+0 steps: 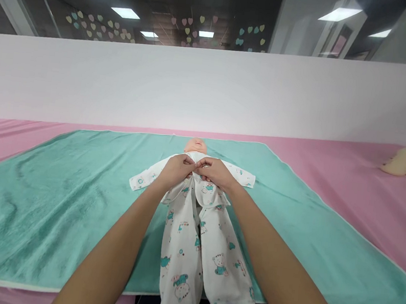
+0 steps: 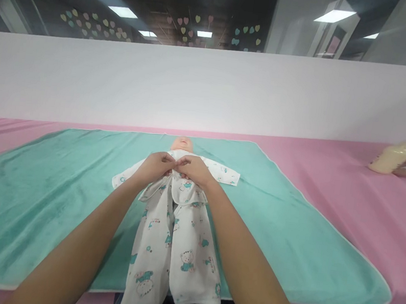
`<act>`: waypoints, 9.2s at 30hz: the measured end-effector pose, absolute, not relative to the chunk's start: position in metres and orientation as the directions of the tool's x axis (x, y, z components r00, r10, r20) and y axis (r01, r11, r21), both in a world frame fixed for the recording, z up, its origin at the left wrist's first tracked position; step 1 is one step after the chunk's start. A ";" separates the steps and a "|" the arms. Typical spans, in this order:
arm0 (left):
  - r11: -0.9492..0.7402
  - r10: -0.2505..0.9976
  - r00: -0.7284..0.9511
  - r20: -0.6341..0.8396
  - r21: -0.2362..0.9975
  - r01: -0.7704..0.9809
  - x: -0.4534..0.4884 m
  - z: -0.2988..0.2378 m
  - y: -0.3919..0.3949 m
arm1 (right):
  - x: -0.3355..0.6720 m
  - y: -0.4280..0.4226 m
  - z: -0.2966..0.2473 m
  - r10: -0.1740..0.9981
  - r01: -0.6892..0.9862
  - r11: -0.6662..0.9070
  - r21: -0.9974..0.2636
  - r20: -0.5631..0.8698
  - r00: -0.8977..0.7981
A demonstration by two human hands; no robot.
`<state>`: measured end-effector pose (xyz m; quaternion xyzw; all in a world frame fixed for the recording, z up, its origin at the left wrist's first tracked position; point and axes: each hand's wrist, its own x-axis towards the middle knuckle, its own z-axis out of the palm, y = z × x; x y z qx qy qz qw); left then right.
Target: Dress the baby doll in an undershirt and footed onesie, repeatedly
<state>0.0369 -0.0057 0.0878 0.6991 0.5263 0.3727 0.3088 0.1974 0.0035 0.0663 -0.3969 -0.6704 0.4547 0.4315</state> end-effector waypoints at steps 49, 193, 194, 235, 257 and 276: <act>-0.249 0.964 0.145 0.223 0.949 0.195 0.031 0.084 -0.005 | 0.202 0.005 0.069 0.923 0.170 0.258 -0.951 0.191 -0.333; 0.241 0.922 -0.349 0.168 0.458 0.856 -0.115 0.027 -0.017 | 0.378 0.017 -0.005 0.911 0.814 -0.119 -0.568 0.264 0.317; 0.223 0.933 -0.328 0.147 0.478 0.849 -0.117 0.026 -0.017 | 0.382 0.016 -0.005 0.923 0.814 -0.145 -0.562 0.220 0.316; -0.268 0.933 0.199 0.300 0.209 0.941 -0.079 0.008 0.009 | 0.323 0.024 -0.003 0.844 0.883 0.449 -0.141 0.392 -0.366; -0.573 0.779 0.425 0.460 0.250 0.781 -0.021 -0.020 -0.248 | 0.265 -0.248 0.004 0.686 0.602 0.724 -0.337 0.443 -0.577; -0.424 0.809 0.320 0.493 0.113 0.898 0.021 0.057 -0.161 | 0.227 -0.144 0.045 0.700 0.724 0.634 -0.270 0.599 -0.389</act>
